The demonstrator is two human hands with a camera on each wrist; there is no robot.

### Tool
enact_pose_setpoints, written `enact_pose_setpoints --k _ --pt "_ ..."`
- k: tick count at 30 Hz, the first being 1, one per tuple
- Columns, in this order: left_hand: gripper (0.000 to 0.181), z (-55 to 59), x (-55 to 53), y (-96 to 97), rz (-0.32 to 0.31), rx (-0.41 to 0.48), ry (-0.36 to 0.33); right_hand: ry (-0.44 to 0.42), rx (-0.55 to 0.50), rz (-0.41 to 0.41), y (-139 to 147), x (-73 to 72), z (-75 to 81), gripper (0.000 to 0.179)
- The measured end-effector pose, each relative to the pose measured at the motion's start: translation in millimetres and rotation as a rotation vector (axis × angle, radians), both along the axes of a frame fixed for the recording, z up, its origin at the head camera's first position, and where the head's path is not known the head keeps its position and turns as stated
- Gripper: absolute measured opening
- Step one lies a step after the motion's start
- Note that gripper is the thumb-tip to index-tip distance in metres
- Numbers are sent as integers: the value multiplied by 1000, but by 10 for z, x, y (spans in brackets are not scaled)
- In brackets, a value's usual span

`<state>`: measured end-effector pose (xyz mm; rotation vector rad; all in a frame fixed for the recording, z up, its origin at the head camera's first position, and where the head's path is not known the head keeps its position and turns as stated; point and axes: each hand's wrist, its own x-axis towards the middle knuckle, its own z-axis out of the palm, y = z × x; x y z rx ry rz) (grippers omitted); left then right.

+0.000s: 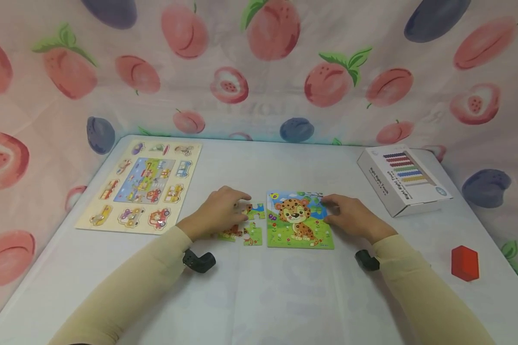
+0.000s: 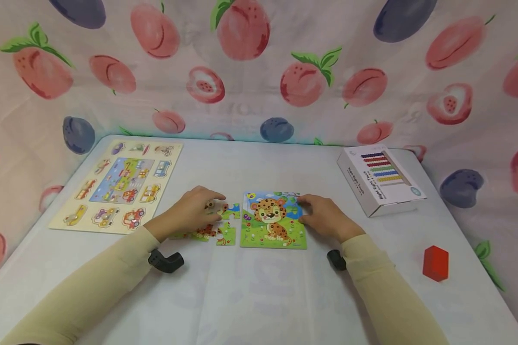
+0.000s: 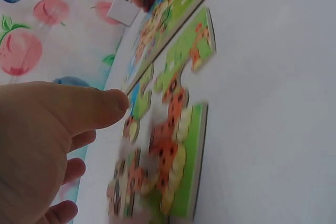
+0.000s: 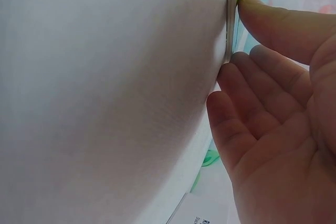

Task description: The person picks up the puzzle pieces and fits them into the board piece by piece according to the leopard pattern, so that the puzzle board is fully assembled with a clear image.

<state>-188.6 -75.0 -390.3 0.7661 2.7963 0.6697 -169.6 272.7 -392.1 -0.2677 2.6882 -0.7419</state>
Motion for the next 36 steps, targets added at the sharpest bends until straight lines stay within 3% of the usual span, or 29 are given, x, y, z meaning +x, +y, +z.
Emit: enact_pose_setpoints --k 9,14,26,36 --pt "48 -80 12 -333 35 -29 31 29 4 9 4 7 -12 56" --pt "48 -109 15 -435 69 -36 13 26 6 10 17 8 -18 56" --pt "45 -132 -40 -487 107 -25 -67 24 10 12 12 10 -12 55" --pt "38 -111 -108 -520 76 -25 -52 31 16 14 2 -7 -14 55"
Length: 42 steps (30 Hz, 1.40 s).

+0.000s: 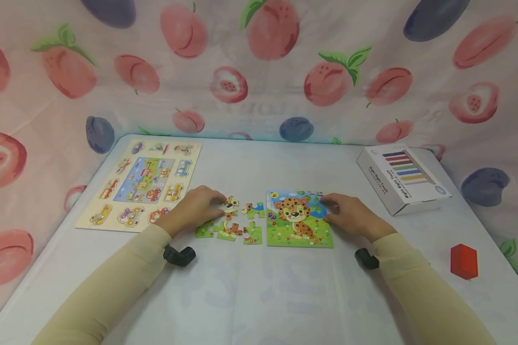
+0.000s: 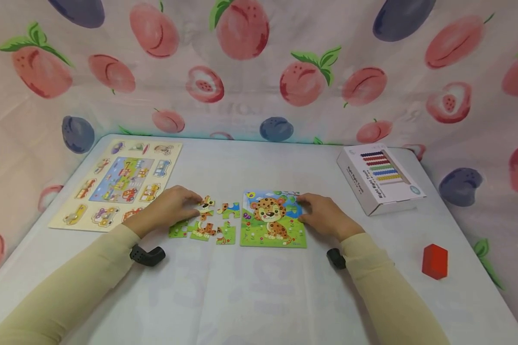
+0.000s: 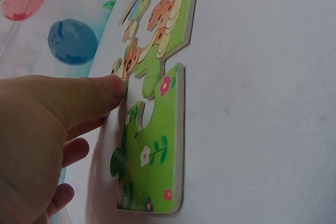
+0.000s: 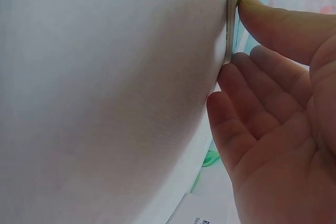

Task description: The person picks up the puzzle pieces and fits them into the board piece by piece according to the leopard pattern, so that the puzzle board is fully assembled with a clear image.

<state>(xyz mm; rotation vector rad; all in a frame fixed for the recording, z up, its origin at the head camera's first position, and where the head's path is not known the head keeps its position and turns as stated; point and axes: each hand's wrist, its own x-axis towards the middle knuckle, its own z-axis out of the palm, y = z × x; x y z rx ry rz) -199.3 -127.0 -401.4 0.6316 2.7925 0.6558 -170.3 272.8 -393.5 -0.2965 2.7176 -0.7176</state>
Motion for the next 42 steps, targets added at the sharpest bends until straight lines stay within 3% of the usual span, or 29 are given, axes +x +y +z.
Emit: enact_pose_setpoints --k 11,20,28,42 --pt "36 -9 -28 -26 -6 26 13 -8 -14 1 -9 3 7 55" --pt "34 75 -33 -19 -5 49 56 -1 -5 1 -11 7 15 55" --pt "34 81 -48 264 -25 66 40 -13 -2 -8 -15 6 23 55" --pt "30 106 24 851 -141 -2 133 -37 9 -24 -25 7 40 56"
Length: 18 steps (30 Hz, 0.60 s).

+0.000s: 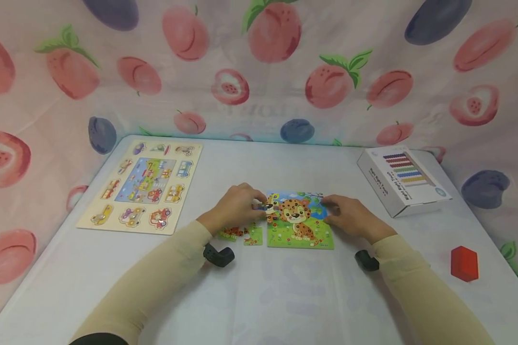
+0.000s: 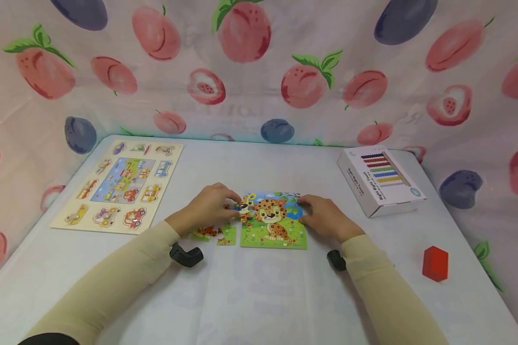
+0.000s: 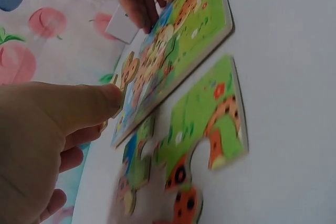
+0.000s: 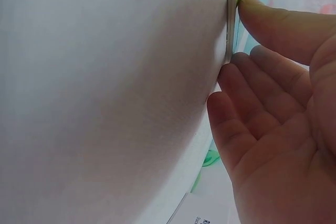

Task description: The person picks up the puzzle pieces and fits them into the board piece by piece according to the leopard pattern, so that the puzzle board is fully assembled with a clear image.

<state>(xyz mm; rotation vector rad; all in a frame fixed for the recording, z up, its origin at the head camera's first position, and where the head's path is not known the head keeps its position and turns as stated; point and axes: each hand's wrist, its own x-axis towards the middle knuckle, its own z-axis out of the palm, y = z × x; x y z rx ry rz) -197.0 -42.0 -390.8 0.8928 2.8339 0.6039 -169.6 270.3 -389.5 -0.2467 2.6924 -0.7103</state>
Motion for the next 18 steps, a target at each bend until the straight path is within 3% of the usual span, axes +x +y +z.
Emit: enact_pose_setpoints --k 18 --pt "32 -83 46 501 -104 2 57 14 4 7 5 -4 -7 55"
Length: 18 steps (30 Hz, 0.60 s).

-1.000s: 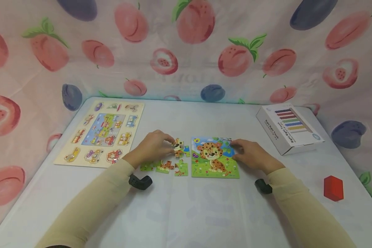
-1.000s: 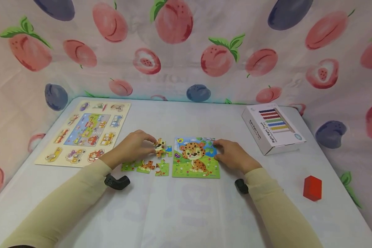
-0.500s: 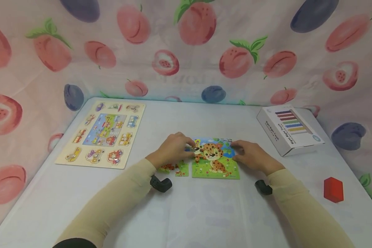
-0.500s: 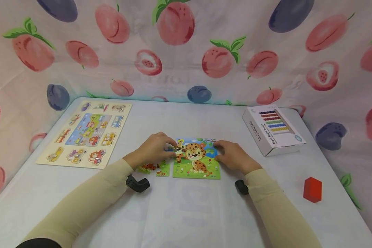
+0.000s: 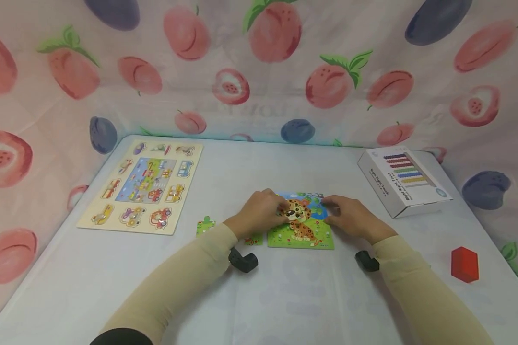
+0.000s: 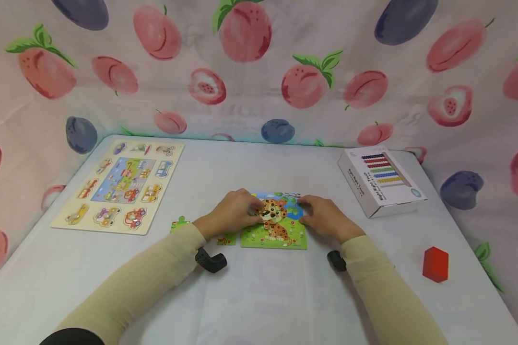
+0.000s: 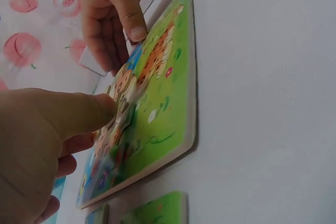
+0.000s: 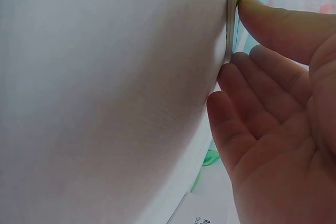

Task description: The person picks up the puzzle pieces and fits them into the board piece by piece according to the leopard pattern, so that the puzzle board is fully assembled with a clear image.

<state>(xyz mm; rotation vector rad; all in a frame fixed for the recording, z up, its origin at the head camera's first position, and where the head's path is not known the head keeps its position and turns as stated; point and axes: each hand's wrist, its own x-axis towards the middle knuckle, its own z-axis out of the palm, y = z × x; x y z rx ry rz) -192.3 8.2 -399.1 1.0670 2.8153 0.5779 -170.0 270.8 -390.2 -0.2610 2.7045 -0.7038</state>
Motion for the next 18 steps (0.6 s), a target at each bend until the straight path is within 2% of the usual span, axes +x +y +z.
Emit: enact_pose_setpoints --k 9,18 --pt "29 -82 19 103 -14 16 39 2 -6 2 4 8 -2 56" --pt "27 -76 53 149 -18 -1 49 38 -4 22 7 0 -20 55"
